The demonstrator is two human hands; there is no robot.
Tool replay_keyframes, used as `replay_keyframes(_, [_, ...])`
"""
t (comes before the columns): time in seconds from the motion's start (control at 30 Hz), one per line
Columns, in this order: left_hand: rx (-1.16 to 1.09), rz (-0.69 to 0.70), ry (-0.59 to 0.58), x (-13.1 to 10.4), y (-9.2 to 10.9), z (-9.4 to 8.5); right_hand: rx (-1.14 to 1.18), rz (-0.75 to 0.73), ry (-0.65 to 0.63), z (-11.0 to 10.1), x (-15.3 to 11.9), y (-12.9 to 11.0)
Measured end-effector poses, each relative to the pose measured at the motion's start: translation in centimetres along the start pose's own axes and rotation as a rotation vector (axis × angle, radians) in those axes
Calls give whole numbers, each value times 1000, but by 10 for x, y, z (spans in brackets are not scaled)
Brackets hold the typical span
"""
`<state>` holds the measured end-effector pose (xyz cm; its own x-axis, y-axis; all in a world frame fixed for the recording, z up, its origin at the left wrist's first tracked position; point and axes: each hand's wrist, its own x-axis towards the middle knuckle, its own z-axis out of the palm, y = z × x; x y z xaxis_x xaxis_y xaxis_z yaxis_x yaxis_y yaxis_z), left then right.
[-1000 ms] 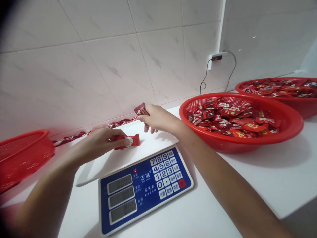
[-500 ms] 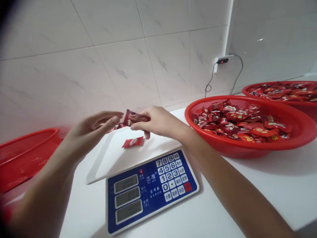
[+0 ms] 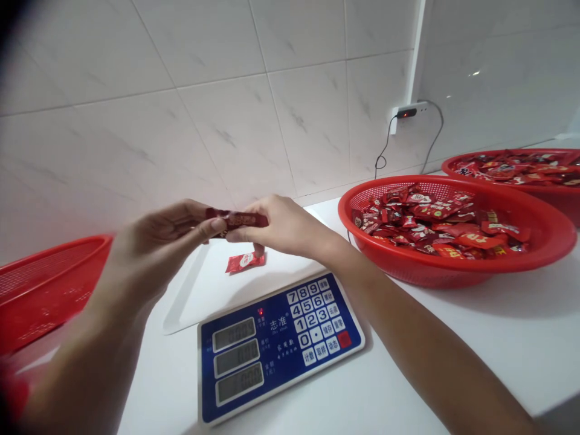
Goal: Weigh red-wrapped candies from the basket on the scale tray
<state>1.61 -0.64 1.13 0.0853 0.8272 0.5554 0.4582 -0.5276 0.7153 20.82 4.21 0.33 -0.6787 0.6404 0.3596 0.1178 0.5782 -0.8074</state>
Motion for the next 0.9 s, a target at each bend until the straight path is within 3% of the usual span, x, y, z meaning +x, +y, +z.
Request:
replay_keyframes(0.1, [-53,115,145,-2,7,-1,316,87,-104,-4,-2,-2])
replay_keyframes(0.17, [-72,143,70,-2,10,-4,468,129,-123,-6,-2,-2])
replay_keyframes(0.23, [-55,133,-92,-1,10,-9,536,136,-42,-7,-1,-2])
replay_keyframes(0.37, [60,19,-186,3,0,-14,492,130,120,-3,4,1])
replay_keyframes(0.47, [169,-123,-316,6,-8,-11,418,127,169,2,6,5])
replay_keyframes(0.53, [220,-146,-367,6,-10,-7,369,129,185,4,7,7])
replay_keyframes(0.77, [255,-132,-387,5,-5,-5,307,164,157,6,8,11])
replay_keyframes(0.9, [224,-132,-342,6,-6,-5,298,165,160,5,8,11])
